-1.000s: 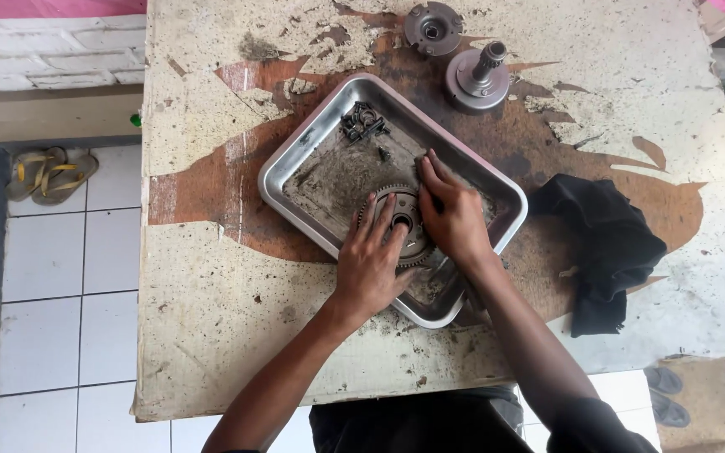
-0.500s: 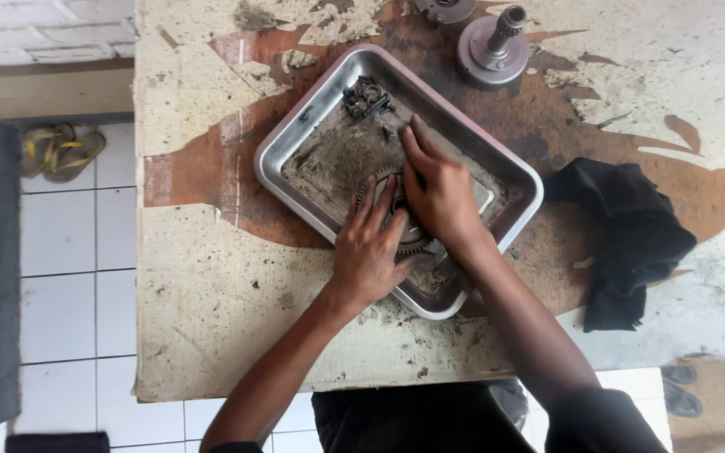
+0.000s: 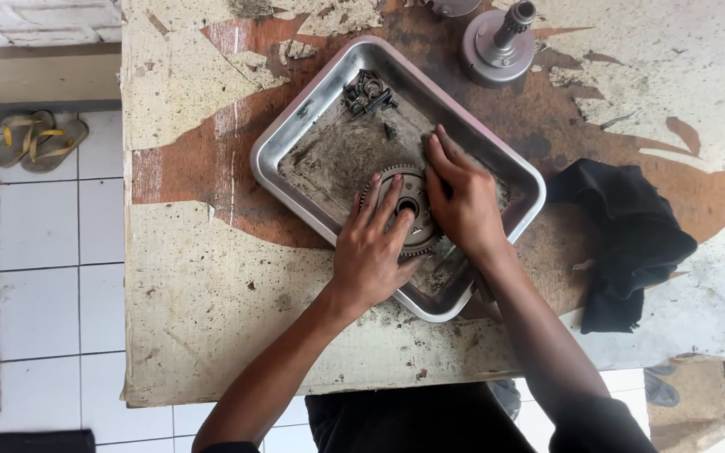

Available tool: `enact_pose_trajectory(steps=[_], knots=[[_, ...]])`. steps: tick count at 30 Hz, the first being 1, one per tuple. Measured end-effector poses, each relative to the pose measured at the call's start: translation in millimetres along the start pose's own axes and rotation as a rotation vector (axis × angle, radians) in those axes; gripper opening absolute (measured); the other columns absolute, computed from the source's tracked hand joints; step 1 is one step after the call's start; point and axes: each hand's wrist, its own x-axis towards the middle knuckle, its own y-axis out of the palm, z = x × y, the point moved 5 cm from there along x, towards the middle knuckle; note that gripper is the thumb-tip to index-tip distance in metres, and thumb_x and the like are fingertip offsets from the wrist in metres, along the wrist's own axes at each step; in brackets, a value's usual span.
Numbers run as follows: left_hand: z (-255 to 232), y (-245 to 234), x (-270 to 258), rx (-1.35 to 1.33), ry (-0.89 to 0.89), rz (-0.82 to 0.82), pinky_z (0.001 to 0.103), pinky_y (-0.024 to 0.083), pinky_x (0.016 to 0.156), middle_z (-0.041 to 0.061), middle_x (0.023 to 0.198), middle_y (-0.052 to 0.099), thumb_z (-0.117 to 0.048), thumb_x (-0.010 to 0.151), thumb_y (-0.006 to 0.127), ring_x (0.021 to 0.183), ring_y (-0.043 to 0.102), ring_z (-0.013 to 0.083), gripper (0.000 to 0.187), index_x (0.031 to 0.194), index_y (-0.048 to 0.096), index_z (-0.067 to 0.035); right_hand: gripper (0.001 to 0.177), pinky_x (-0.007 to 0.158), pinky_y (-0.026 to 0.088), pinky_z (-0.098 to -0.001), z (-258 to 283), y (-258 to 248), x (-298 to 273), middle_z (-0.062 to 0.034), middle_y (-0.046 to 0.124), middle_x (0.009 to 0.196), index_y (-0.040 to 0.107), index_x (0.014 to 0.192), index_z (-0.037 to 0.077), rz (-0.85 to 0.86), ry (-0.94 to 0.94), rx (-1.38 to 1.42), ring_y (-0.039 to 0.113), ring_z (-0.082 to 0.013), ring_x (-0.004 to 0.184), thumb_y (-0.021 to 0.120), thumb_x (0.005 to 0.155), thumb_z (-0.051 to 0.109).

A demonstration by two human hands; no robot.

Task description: The person cleans a circular mechanical part, likely a clutch basket, using a black cloth. They wipe the surface and edges of the part while holding it in a metal tray. Other disassembled parts are visible on the table nearby.

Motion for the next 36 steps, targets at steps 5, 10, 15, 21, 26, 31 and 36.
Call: enact_pose_trajectory(steps=[5, 10, 15, 21, 26, 31, 36], knots=[[1, 0, -1, -0.016, -0.012, 0.012, 0.062, 0.031, 0.116, 0.021, 0.161, 0.035, -0.043, 0.071, 0.086, 0.149, 0.029, 0.0454, 0.064, 0.123, 0.067, -0.011, 0.047, 0.095, 0.056, -0.0529, 21, -17, -58, -0.0216, 0.060, 0.144, 0.063, 0.140, 0.005, 0.038, 0.087, -0.056, 0.063, -0.0440, 0.120, 0.065, 0.093, 0.002], [1, -1, 0, -0.037, 0.008, -0.026, 0.063, 0.032, 0.114, 0.024, 0.157, 0.040, -0.047, 0.072, 0.084, 0.147, 0.032, 0.0472, 0.064, 0.122, 0.068, -0.010, 0.044, 0.096, 0.054, -0.0580, -2, 3, -22, -0.0194, 0.058, 0.146, 0.061, 0.140, 0.005, 0.063, 0.088, 0.003, 0.062, -0.0464, 0.119, 0.064, 0.096, 0.006], [0, 1, 0, -0.086, 0.004, -0.077, 0.064, 0.035, 0.112, 0.025, 0.154, 0.044, -0.069, 0.079, 0.069, 0.146, 0.035, 0.0477, 0.073, 0.117, 0.069, -0.007, 0.045, 0.095, 0.056, -0.0572, 1, 13, 0, -0.0230, 0.059, 0.146, 0.062, 0.140, 0.002, 0.021, -0.047, -0.089, 0.063, -0.0476, 0.120, 0.063, 0.095, 0.001], [1, 0, -2, -0.062, 0.018, -0.053, 0.064, 0.035, 0.113, 0.024, 0.155, 0.044, -0.051, 0.075, 0.080, 0.146, 0.035, 0.0473, 0.063, 0.120, 0.068, -0.009, 0.047, 0.097, 0.055, -0.0491, 16, -12, -81, -0.0175, 0.060, 0.147, 0.063, 0.141, 0.007, 0.042, 0.156, -0.093, 0.064, -0.0406, 0.120, 0.063, 0.094, 0.003], [0, -2, 1, -0.047, 0.018, -0.072, 0.063, 0.037, 0.111, 0.025, 0.153, 0.045, -0.057, 0.074, 0.078, 0.145, 0.037, 0.0471, 0.065, 0.118, 0.068, -0.009, 0.044, 0.097, 0.054, -0.0556, -5, 5, -17, -0.0225, 0.060, 0.144, 0.062, 0.140, 0.002, 0.037, 0.037, -0.019, 0.062, -0.0467, 0.120, 0.063, 0.095, 0.002], [-3, -7, 3, -0.062, 0.006, -0.059, 0.064, 0.038, 0.110, 0.026, 0.150, 0.048, -0.070, 0.078, 0.069, 0.144, 0.039, 0.0477, 0.073, 0.116, 0.070, -0.008, 0.044, 0.097, 0.055, -0.0561, 12, -5, -15, -0.0227, 0.061, 0.143, 0.062, 0.140, 0.003, 0.012, -0.006, -0.030, 0.062, -0.0465, 0.120, 0.063, 0.096, 0.002], [-1, 0, -1, -0.037, 0.000, -0.048, 0.064, 0.036, 0.111, 0.026, 0.153, 0.045, -0.059, 0.079, 0.074, 0.145, 0.037, 0.0474, 0.063, 0.117, 0.069, -0.009, 0.049, 0.095, 0.056, -0.0511, 17, -13, -73, -0.0170, 0.060, 0.147, 0.062, 0.142, 0.009, 0.042, 0.109, -0.098, 0.064, -0.0418, 0.119, 0.065, 0.093, 0.003]])
